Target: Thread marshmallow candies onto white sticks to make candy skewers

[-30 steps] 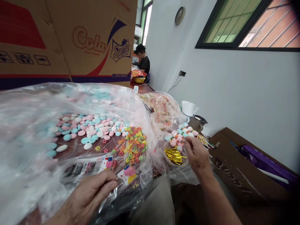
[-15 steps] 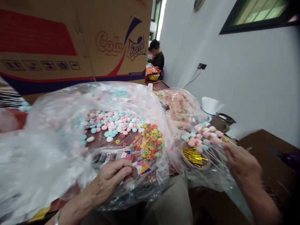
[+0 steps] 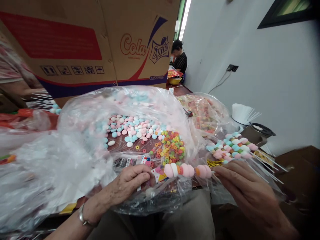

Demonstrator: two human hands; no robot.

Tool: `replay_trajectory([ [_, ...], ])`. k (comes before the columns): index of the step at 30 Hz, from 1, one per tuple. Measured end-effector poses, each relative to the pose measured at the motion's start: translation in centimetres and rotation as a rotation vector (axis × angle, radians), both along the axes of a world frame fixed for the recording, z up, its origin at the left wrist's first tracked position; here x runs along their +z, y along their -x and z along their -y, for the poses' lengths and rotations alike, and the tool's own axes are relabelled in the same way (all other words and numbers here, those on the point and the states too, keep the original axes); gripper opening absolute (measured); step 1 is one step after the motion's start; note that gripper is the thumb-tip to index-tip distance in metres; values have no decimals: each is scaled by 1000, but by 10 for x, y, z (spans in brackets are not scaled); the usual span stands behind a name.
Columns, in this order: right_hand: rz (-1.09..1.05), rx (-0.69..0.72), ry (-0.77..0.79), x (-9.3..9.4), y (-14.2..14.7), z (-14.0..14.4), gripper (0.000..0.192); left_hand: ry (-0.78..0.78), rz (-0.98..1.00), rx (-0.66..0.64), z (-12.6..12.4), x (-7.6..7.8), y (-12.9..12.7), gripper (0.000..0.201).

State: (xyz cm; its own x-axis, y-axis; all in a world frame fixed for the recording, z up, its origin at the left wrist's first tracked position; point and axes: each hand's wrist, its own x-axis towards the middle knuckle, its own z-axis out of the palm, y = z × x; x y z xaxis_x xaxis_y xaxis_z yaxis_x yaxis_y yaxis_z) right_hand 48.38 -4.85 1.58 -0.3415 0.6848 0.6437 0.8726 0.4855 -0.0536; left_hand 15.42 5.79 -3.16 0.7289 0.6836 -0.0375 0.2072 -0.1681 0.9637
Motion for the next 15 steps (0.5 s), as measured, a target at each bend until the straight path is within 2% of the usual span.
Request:
replay_trajectory([
  [9,81,3,5,-5,-8,-4,21,49,-21,-21,-5,-4,3,39],
  [15,128,36,-36,-1,-9,-6,22,48,-60,-63,-8,-5,5,43],
])
